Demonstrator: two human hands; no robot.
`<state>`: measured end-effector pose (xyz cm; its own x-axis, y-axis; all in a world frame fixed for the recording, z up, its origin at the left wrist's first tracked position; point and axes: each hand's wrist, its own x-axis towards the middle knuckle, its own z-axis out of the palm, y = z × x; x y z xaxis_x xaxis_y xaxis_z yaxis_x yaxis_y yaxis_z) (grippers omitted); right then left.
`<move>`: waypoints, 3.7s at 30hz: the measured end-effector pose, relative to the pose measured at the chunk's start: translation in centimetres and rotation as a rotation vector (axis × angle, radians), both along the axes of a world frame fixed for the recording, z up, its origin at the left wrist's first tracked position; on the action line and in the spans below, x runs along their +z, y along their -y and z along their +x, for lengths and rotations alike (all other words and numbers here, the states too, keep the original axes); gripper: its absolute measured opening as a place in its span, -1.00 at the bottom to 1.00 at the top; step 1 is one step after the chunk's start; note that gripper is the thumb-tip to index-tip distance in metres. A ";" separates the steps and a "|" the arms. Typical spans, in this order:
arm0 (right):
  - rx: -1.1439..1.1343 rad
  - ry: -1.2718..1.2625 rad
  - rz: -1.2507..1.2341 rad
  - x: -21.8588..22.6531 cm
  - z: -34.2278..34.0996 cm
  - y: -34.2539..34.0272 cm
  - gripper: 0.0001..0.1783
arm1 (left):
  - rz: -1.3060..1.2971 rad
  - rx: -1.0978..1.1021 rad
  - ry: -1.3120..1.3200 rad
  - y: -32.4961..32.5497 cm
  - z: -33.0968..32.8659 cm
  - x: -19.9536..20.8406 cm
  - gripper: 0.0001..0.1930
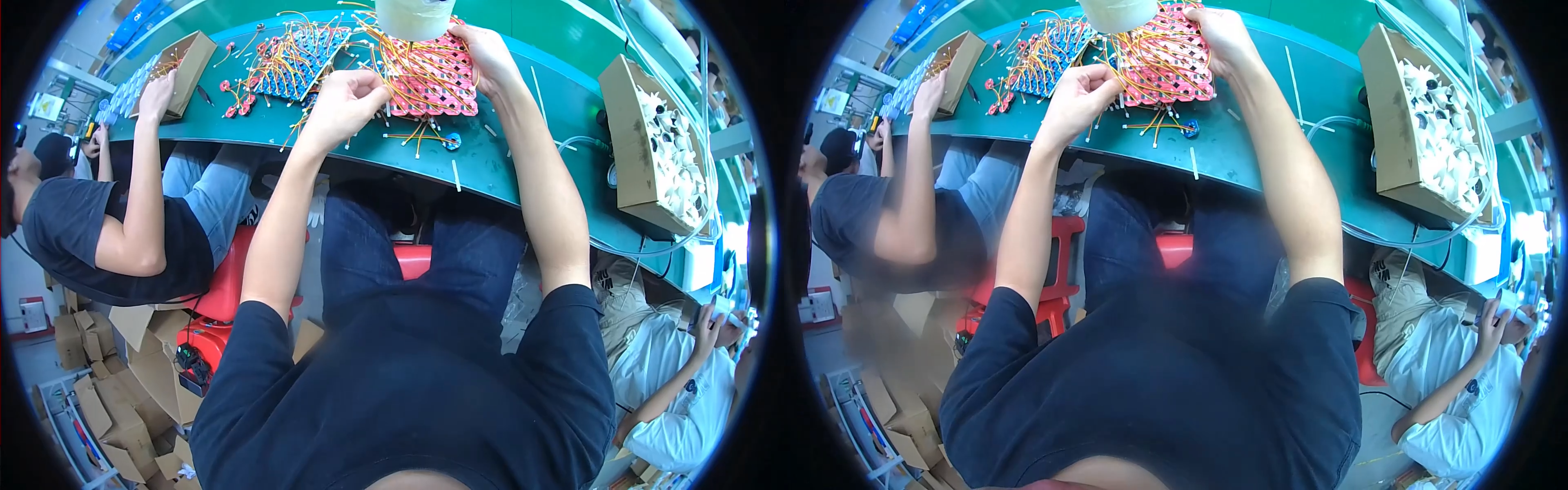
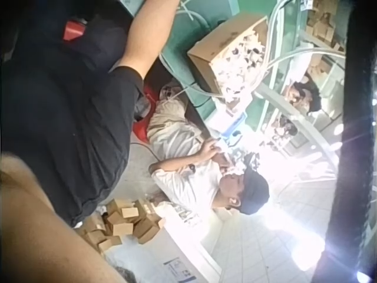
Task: The person inserts colored wires into circuit boards by hand, taking the wires from a plastic container and a cardboard box.
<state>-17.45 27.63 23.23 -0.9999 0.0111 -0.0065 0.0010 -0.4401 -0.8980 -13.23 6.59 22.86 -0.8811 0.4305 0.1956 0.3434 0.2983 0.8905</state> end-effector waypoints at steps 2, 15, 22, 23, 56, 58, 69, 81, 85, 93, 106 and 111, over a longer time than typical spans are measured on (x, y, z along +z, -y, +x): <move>-0.011 0.005 0.027 -0.5 -0.9 -1.0 -0.77 | 0.044 -0.002 0.022 -0.1 0.0 0.1 -0.81; 0.042 0.092 0.171 2.3 1.1 -7.6 -0.78 | -0.068 -0.082 -0.052 -2.8 3.1 1.4 -0.79; -0.360 -0.035 0.539 7.1 6.9 -10.4 -0.81 | -0.023 -0.214 -0.079 -6.2 5.2 0.8 -0.77; -0.399 -0.024 0.528 7.1 6.9 -11.0 -0.81 | -0.048 -0.224 -0.092 -6.5 5.3 0.6 -0.77; -0.108 0.200 -0.064 5.5 7.7 -5.1 -0.82 | 0.820 -0.083 0.641 -5.3 4.4 0.5 -0.70; -0.064 0.224 -0.090 4.8 7.7 -2.9 -0.81 | 1.108 -0.092 0.895 -5.2 4.6 1.1 -0.63; 0.262 0.234 0.334 3.1 6.3 2.2 -0.81 | 1.312 -0.307 0.807 -0.6 5.1 0.0 -0.59; 0.129 -0.064 0.871 2.3 4.4 4.6 -0.81 | 1.026 -0.015 0.646 0.2 5.5 1.6 -0.61; 0.040 -0.133 1.058 2.2 4.9 5.0 -0.78 | 1.035 -0.021 0.623 0.3 5.2 1.1 -0.61; 0.099 0.066 0.612 2.7 4.3 4.3 -0.70 | 1.138 -0.117 0.665 0.7 4.5 0.3 -0.61; 0.317 0.008 0.846 3.0 4.6 4.5 -0.71 | 1.209 -0.079 0.603 0.9 4.7 0.0 -0.60; -0.011 -0.261 1.018 1.1 5.0 5.5 -0.74 | 1.108 -0.011 0.593 0.6 4.6 0.5 -0.61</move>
<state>-12.43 22.18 24.35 -0.9687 -0.1009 0.2269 -0.2456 0.5240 -0.8156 -8.62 5.94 23.35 -0.9546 0.2964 0.0314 -0.1974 -0.7077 0.6783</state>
